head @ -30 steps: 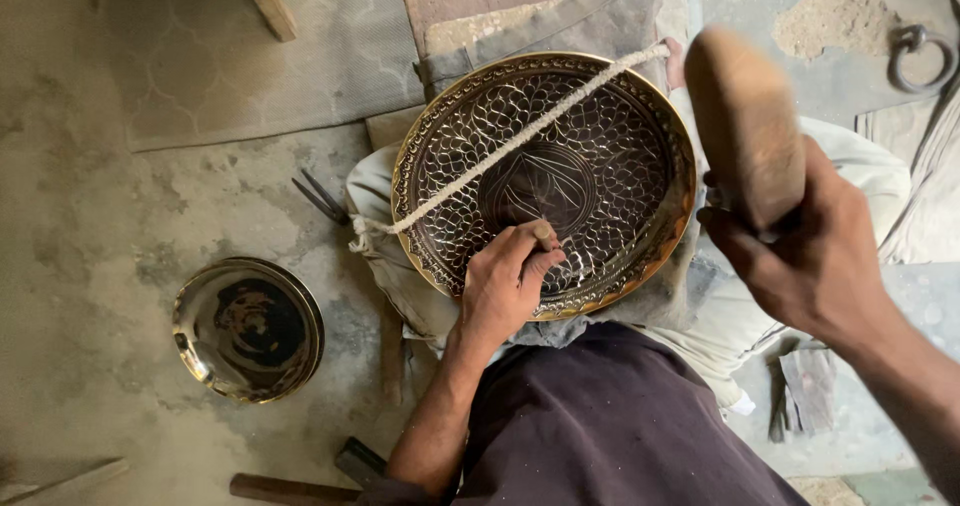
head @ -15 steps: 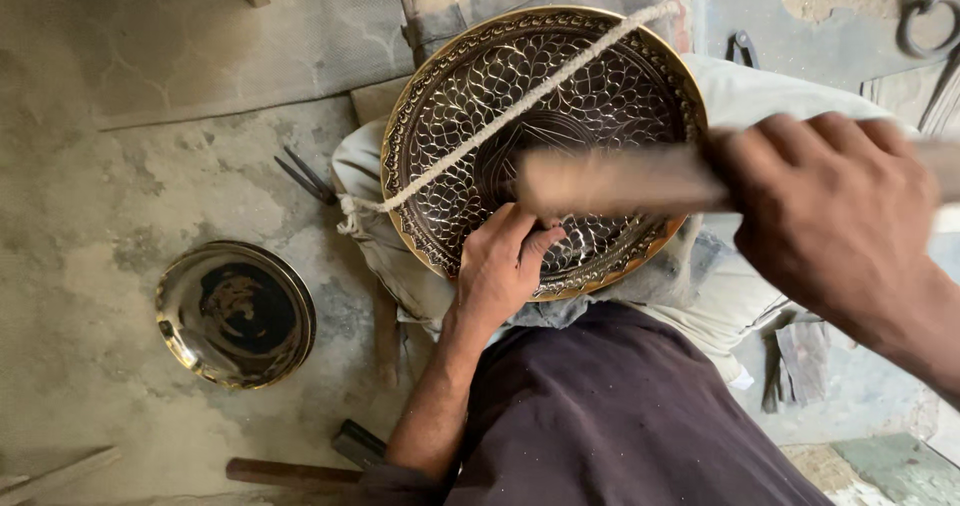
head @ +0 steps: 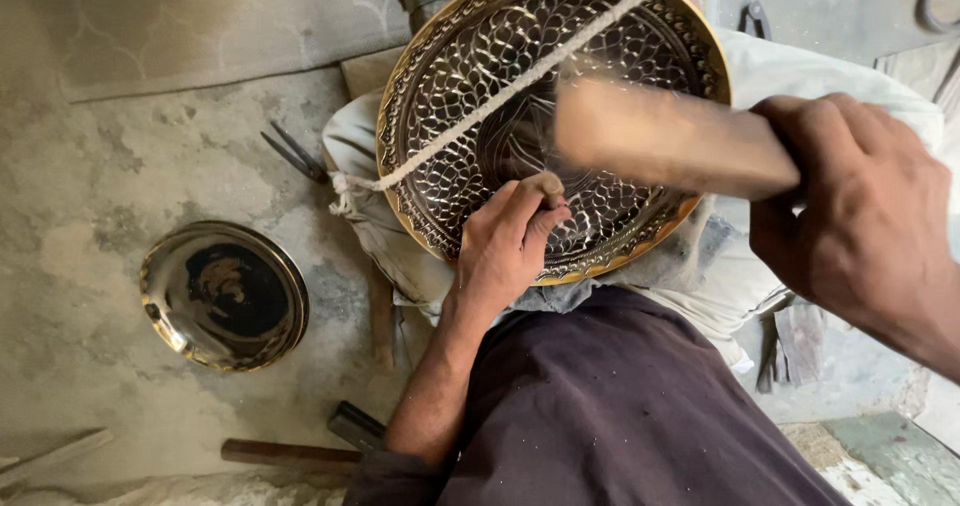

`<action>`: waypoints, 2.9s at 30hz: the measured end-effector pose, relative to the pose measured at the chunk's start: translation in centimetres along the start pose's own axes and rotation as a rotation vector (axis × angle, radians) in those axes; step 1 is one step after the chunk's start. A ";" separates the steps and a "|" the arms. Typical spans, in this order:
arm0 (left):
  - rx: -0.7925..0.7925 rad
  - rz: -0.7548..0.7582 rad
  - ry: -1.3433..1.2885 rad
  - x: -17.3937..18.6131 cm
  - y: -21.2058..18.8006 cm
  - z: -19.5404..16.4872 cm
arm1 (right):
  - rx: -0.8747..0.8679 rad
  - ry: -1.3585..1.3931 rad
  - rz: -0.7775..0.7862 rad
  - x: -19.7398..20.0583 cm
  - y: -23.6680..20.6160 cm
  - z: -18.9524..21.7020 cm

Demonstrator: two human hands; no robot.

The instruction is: The person sits on the floor with a decorative brass tray resting on their lap and a cloth underneath. They hold a small punch against the tray's surface and repeatedly strike it with a wooden mallet to emboss the pattern, occasionally repositioning the punch, repositioning the tray, and adjusting the cloth before resuming hammering.

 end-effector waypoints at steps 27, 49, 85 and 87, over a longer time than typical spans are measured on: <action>-0.012 -0.048 0.197 -0.2 -0.4 1.6 | -0.046 0.220 -0.173 2.2 2.8 0.8; -0.037 -0.073 0.196 0.3 -0.5 1.3 | -0.013 0.169 -0.104 1.8 1.7 1.9; 0.009 -0.098 0.203 -0.1 -0.6 3.3 | 0.124 0.397 -0.182 0.4 4.4 1.6; 0.057 -0.068 0.262 -0.3 -0.5 3.7 | 0.068 0.612 -0.204 0.6 5.0 1.3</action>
Point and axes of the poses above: each hand's wrist, its own y-axis towards the middle knuckle, its own x-axis out of the back of the hand, z = x × y, the point moved 7 cm from there along y, towards the middle knuckle, and after that the axes turned 13 degrees about x, right-handed, at the moved point
